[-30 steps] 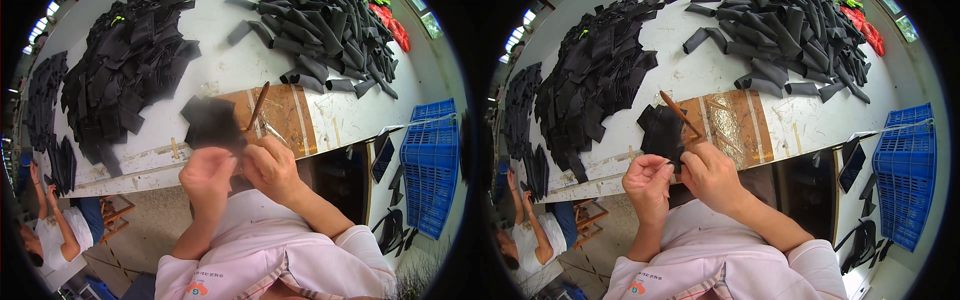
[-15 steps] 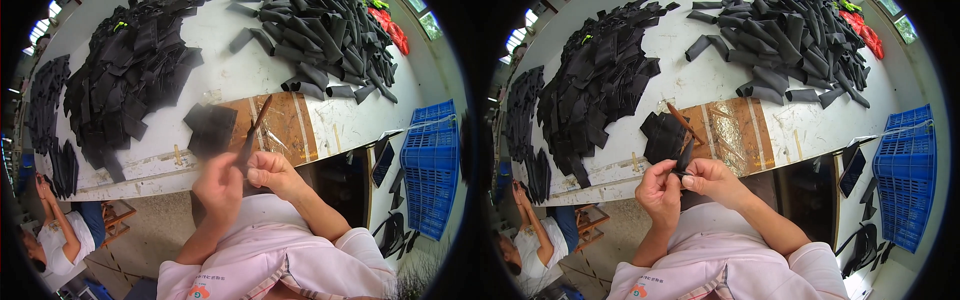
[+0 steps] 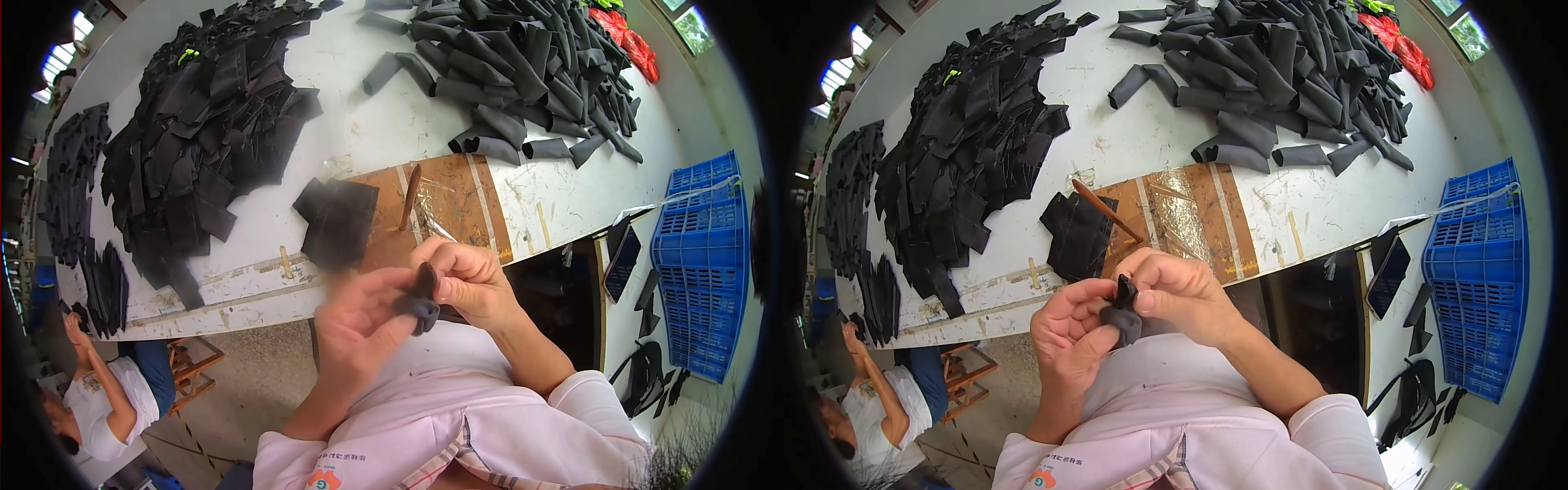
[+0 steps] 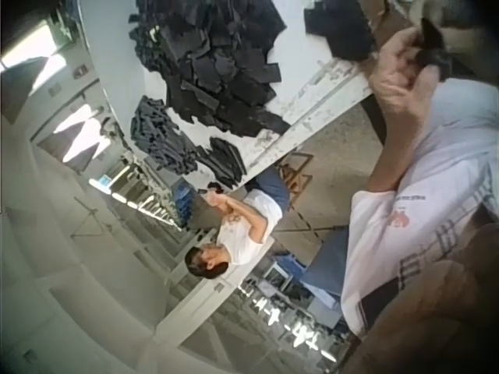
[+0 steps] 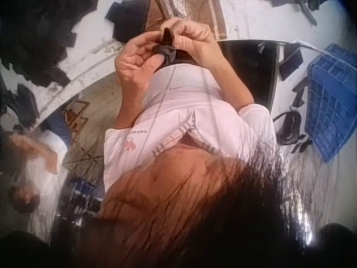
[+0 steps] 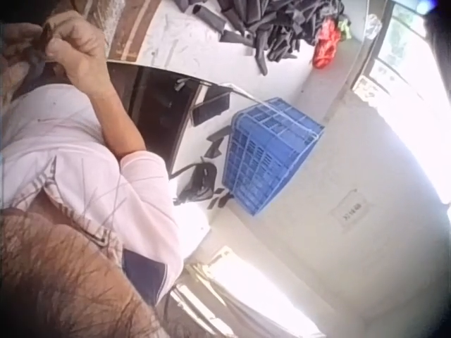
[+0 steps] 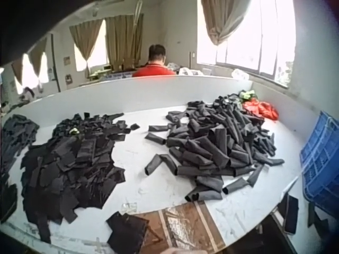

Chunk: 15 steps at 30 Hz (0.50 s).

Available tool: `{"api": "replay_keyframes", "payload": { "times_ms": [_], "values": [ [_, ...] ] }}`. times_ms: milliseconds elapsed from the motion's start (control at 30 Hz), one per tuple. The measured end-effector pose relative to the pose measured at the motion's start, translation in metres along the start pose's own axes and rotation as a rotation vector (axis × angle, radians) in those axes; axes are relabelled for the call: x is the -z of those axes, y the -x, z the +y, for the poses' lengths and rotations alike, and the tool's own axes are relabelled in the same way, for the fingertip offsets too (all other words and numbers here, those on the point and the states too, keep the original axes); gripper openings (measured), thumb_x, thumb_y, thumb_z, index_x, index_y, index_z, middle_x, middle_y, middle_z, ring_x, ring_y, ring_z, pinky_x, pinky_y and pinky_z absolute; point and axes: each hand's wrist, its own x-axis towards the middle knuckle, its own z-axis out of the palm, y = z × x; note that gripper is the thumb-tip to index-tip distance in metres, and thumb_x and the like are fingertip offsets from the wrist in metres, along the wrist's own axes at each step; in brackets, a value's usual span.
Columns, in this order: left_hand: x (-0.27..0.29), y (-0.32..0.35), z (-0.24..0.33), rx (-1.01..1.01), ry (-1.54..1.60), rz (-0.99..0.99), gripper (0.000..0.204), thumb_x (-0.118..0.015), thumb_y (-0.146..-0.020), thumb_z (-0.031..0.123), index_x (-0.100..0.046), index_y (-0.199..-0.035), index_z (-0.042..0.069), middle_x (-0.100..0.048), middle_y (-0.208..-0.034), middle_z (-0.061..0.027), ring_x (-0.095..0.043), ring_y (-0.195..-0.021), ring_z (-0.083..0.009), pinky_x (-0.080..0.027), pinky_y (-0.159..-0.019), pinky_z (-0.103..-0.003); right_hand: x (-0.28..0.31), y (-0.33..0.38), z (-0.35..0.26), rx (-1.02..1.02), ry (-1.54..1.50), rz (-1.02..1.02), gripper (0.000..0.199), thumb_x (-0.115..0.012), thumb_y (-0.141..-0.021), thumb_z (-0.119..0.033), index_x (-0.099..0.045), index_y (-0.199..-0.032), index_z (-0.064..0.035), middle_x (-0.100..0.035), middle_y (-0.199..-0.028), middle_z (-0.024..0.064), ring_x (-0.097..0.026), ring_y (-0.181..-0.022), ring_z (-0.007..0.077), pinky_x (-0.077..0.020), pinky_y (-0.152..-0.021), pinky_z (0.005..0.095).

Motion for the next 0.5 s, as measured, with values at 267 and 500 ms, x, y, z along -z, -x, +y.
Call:
{"api": "replay_keyframes", "payload": {
  "times_ms": [267,500],
  "values": [
    [-0.003,-0.017,-0.007,-0.681,-0.733,0.159,0.009,-0.058,-0.081,0.002,-0.056,-0.088,-0.003,-0.058,-0.085,-0.0072,-0.050,-0.059,-0.0056,-0.040,-0.048,-0.016,-0.026,-0.012,-0.033,0.361,0.964,0.107,0.015,-0.060,-0.078,-0.006,-0.047,-0.073,-0.0018,-0.049,-0.074,0.0045,-0.049,-0.061,0.0139,-0.0403,-0.053,0.0223],
    [-0.019,-0.035,0.033,-0.215,0.067,-0.155,0.008,-0.055,-0.081,0.003,-0.049,-0.084,0.000,-0.057,-0.076,-0.0069,-0.047,-0.055,-0.0037,-0.033,-0.042,-0.015,-0.035,-0.024,-0.071,0.267,0.844,0.037,0.019,-0.060,-0.080,-0.015,-0.048,-0.071,-0.0035,-0.044,-0.068,0.0014,-0.040,-0.060,0.0107,-0.0330,-0.052,0.0239]
  ]
}}
